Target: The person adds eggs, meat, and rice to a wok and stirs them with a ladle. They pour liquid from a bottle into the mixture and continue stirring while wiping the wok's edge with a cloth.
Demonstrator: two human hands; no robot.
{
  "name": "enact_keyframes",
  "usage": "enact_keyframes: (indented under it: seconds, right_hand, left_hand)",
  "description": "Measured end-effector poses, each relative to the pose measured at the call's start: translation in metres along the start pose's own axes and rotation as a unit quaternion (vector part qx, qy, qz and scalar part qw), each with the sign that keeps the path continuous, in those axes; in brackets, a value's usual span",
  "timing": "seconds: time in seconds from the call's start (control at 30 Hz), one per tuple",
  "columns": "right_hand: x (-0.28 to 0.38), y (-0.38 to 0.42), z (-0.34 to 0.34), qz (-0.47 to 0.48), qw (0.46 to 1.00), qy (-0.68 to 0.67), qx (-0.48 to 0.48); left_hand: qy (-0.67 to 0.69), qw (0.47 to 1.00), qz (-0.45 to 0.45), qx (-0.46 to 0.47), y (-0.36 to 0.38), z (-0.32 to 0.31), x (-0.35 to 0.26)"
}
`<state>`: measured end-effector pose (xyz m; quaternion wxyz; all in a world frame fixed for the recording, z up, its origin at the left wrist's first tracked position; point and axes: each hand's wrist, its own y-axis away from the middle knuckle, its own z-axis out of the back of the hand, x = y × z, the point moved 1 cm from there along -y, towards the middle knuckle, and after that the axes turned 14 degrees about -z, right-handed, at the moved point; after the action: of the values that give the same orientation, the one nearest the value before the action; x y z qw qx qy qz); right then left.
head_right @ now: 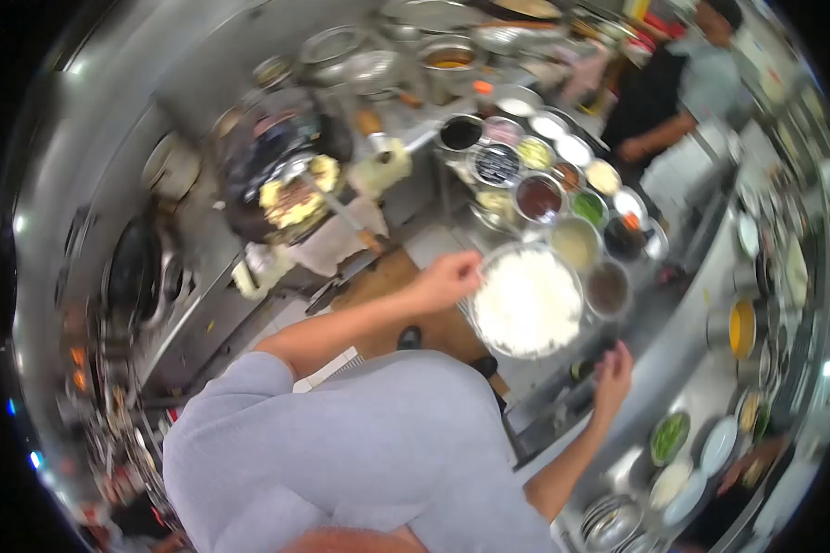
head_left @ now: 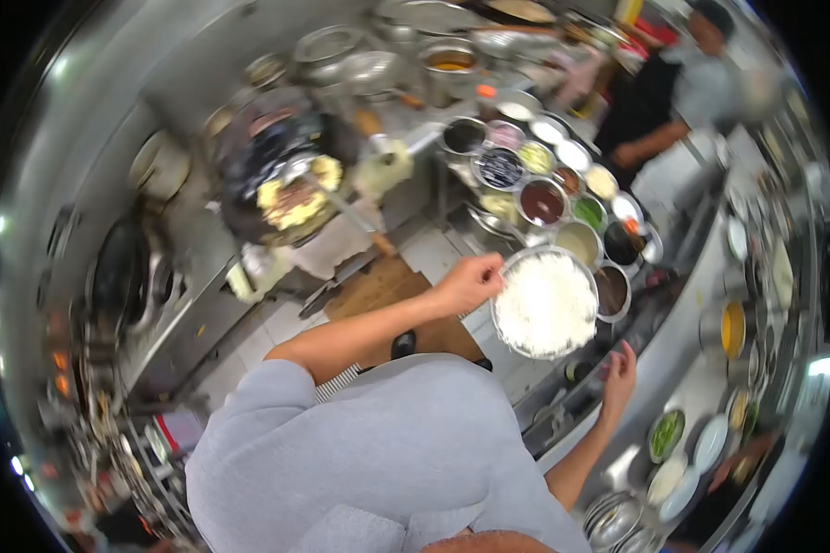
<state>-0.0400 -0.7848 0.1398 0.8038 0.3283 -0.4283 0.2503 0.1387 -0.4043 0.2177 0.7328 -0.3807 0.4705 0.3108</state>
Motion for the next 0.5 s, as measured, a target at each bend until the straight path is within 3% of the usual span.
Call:
enact_keyframes:
  seconds: [0.03,0.07,0.13,0.17,0.2,0.23,0.3,0.4,0.5]
  right_hand:
    - [0.024,-0.008,-0.048,0.002,0.994,-0.046,0.097]
    - [0.073,0.01,-0.101,0.05,0.984,-0.015,0.169]
    - [0.142,0.045,-0.199,0.137,0.946,0.048,0.289]
    - [0.159,0.054,-0.254,0.241,0.914,0.088,0.316]
    - [0.193,0.084,-0.293,0.343,0.872,0.143,0.319]
    - [0.205,0.097,-0.339,0.426,0.825,0.208,0.309]
    - [0.21,0.122,-0.413,0.473,0.786,0.228,0.326]
    - [0.212,0.137,-0.47,0.334,0.784,0.408,0.327]
    - [0.207,0.142,-0.467,0.241,0.829,0.258,0.435]
  left_hand:
    - [0.003,0.998,0.011,-0.068,0.015,0.04,-0.008]
    - [-0.07,0.99,-0.001,-0.125,0.032,0.083,-0.021]
    - [-0.09,0.965,0.018,-0.244,0.074,0.155,-0.016]
    - [-0.106,0.944,0.004,-0.313,0.092,0.188,-0.037]
    - [-0.108,0.923,0.018,-0.368,0.116,0.223,-0.018]
    - [-0.087,0.904,0.02,-0.419,0.13,0.246,-0.048]
    - [-0.067,0.866,0.021,-0.495,0.173,0.307,-0.024]
    - [-0.086,0.829,0.034,-0.552,0.221,0.372,-0.013]
    - [-0.182,0.81,0.095,-0.549,0.254,0.434,0.035]
